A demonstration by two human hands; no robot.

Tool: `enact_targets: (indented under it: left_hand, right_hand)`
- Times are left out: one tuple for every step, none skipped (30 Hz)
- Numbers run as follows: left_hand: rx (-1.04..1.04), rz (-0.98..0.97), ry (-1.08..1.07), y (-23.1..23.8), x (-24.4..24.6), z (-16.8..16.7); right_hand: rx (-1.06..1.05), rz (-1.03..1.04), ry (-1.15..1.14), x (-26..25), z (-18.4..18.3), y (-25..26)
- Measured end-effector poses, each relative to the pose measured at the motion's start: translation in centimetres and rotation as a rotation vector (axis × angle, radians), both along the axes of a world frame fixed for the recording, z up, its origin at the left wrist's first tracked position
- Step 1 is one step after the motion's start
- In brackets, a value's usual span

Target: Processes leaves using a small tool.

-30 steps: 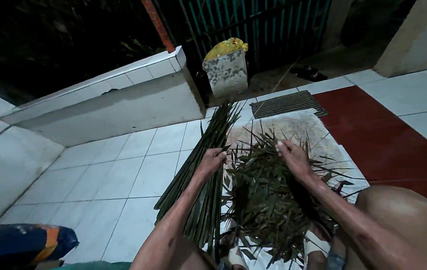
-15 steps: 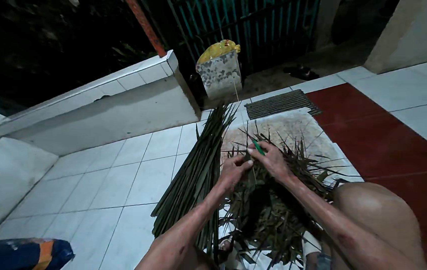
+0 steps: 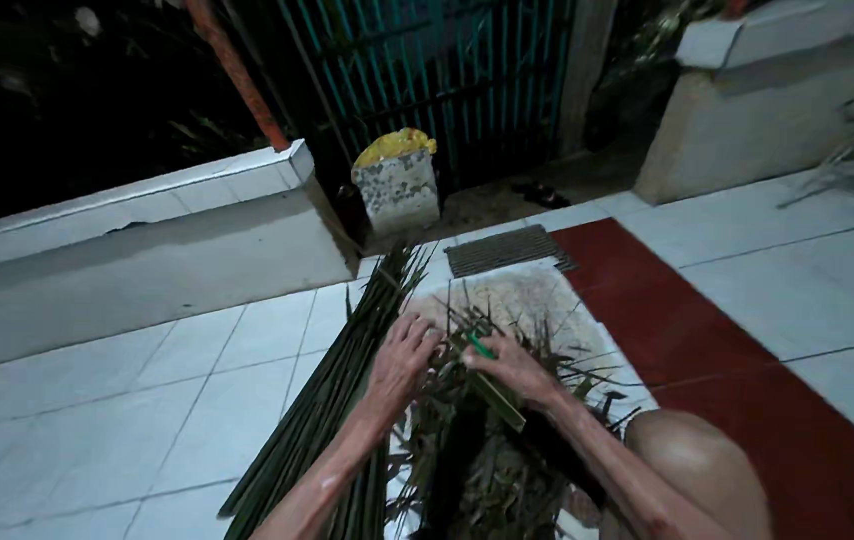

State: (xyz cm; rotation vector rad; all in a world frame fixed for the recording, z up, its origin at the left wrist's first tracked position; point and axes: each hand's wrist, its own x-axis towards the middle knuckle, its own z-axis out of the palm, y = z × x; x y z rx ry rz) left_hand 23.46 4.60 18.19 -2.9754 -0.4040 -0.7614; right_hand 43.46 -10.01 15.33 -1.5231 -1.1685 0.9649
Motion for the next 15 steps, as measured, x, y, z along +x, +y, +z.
enact_targets:
  left_hand:
    - [0.014, -0.025, -0.013, 0.4, -0.4, -0.1]
    - [0.018, -0.039, -0.031, 0.7, -0.7, -0.3]
    - [0.016, -0.046, -0.05, 0.9, -0.9, -0.3]
    - [0.008, -0.044, -0.061, 0.9, -1.2, -0.3]
    - [-0.006, -0.047, -0.069, 0.8, -1.3, -0.3]
    - [-0.012, -0.053, -0.08, 0.6, -1.4, -0.2]
    - [-0.012, -0.06, -0.092, 0.4, -1.4, -0.1]
    - [-0.008, -0.065, -0.104, 0.1, -1.5, -0.1]
    - [0.003, -0.068, -0.119, -0.2, -1.6, 0.0]
    - [0.024, -0.066, -0.132, -0.4, -1.6, 0.1]
    - [0.042, -0.066, -0.147, -0.5, -1.6, 0.3]
    - [0.054, -0.068, -0.157, -0.5, -1.6, 0.4]
    - [0.061, -0.072, -0.157, -0.5, -1.6, 0.5]
    - [0.068, -0.077, -0.145, -0.5, -1.8, 0.6]
    - [0.078, -0.085, -0.134, -0.4, -2.0, 0.6]
  right_hand:
    - [0.003, 0.02, 0.033, 0.1, 0.1, -0.2]
    - [0.002, 0.027, 0.063, 0.3, 0.2, -0.4]
    - [0.005, 0.023, 0.082, 0.5, 0.3, -0.5]
    - [0.01, 0.019, 0.086, 0.7, 0.3, -0.5]
    - [0.014, 0.017, 0.088, 0.9, 0.4, -0.6]
    - [0.017, 0.019, 0.096, 1.0, 0.6, -0.7]
    - [0.021, 0.02, 0.11, 1.1, 0.8, -0.8]
    - [0.026, 0.022, 0.13, 1.0, 1.0, -1.0]
    - [0.029, 0.031, 0.149, 0.8, 1.2, -1.1]
    - [0.027, 0.047, 0.157, 0.7, 1.3, -1.1]
    - [0.025, 0.059, 0.154, 0.6, 1.5, -1.1]
    - [0.026, 0.073, 0.146, 0.6, 1.7, -1.1]
    - [0.028, 0.09, 0.137, 0.4, 1.8, -1.1]
    - [0.03, 0.111, 0.139, 0.2, 1.9, -1.3]
    - [0.031, 0.133, 0.147, 0.1, 2.0, -1.3]
